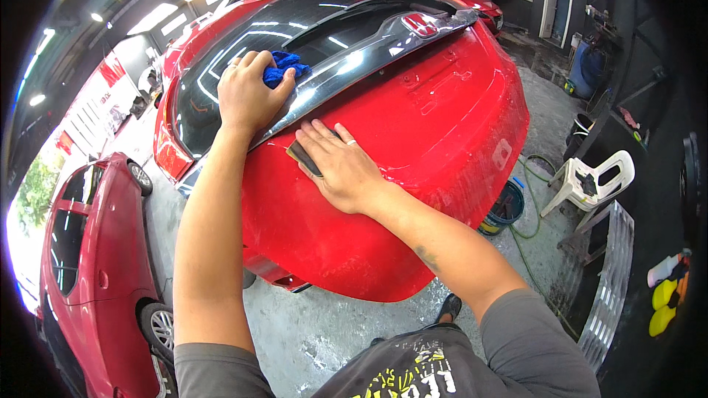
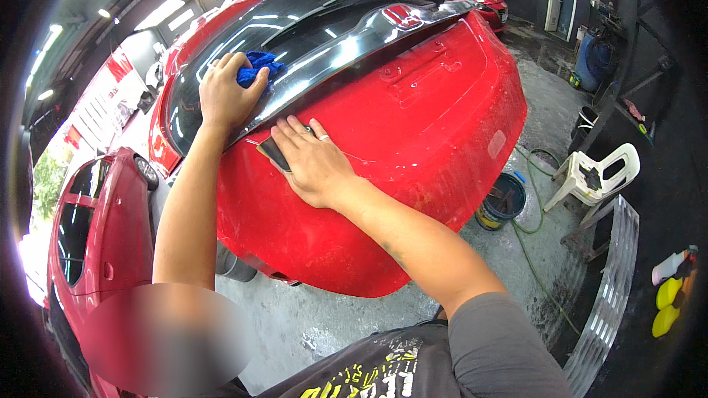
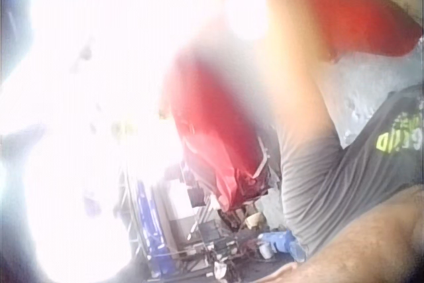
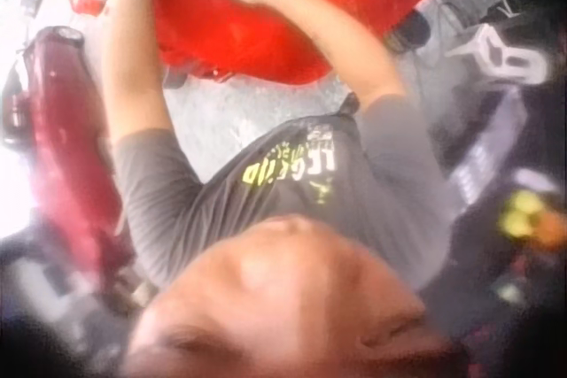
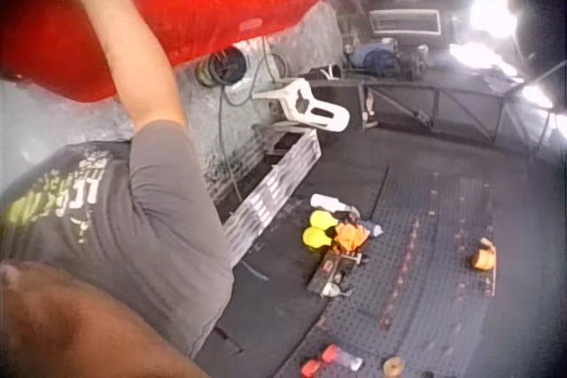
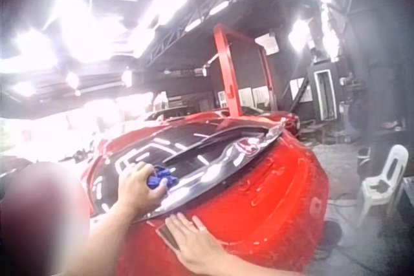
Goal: The person uses a small black applicator pad to rub a compound onto the rear trunk of a red Honda, then wipes the area with a blue microfiber cloth. The person repeatedly dips the pad into a bucket of water and continues rubbing and wiping the same section of the trunk.
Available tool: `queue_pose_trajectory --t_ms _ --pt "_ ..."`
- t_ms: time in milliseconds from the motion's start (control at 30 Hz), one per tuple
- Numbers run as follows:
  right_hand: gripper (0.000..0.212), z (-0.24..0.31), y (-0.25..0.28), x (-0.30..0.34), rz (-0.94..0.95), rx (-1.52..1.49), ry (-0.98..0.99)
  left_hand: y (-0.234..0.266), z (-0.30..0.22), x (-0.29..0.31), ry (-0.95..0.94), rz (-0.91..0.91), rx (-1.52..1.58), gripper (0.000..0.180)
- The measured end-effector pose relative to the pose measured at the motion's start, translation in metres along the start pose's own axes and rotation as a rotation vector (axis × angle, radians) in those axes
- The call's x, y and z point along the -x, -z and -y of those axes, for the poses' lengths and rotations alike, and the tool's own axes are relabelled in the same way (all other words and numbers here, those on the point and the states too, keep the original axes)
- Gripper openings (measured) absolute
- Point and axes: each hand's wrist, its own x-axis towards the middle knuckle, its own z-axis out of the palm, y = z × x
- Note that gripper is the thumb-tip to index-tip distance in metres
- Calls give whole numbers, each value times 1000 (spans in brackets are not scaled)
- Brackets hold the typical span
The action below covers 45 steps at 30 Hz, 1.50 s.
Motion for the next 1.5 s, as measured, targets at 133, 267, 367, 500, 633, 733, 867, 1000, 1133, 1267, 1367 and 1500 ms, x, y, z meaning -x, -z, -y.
queue_pose_trajectory --t_ms 133,267,367,500,633,733,867,1000,1133,1267,1367,1500 --pt "65 -50 41 4 194 179 -13 8 7 2 19 13 3 40" --pt "69 -107 42 6 43 350 -283 6 -6 -5 21 -15 32 37" --pt "71 -47 14 -12 39 259 -365 10 -1 0 34 9 14 36" --pt "65 -18 2 -8 -7 107 -56 3 -5 -3 33 -13 9 35" --pt "63 -87 53 1 143 265 -161 10 1 1 43 1 -11 36" --pt "64 -125 46 12 13 293 -233 3 -11 -4 55 13 6 36" --pt "66 -17 26 -14 144 129 -141 9 -5 -2 59 11 -27 35" --pt "57 -22 13 -12 110 -163 92 0 -6 -2 49 1 3 36" --pt "48 -117 60 13 77 263 -119 6 -2 -2 49 14 8 35" --pt "52 -148 72 18 -60 143 -180 1 -3 -2 54 -20 -5 35" --pt "56 -133 46 18 -113 197 -188 0 -6 -4 48 -43 -11 35" --pt "63 -25 25 -9 98 144 -85 5 -4 -2 84 36 -1 36"
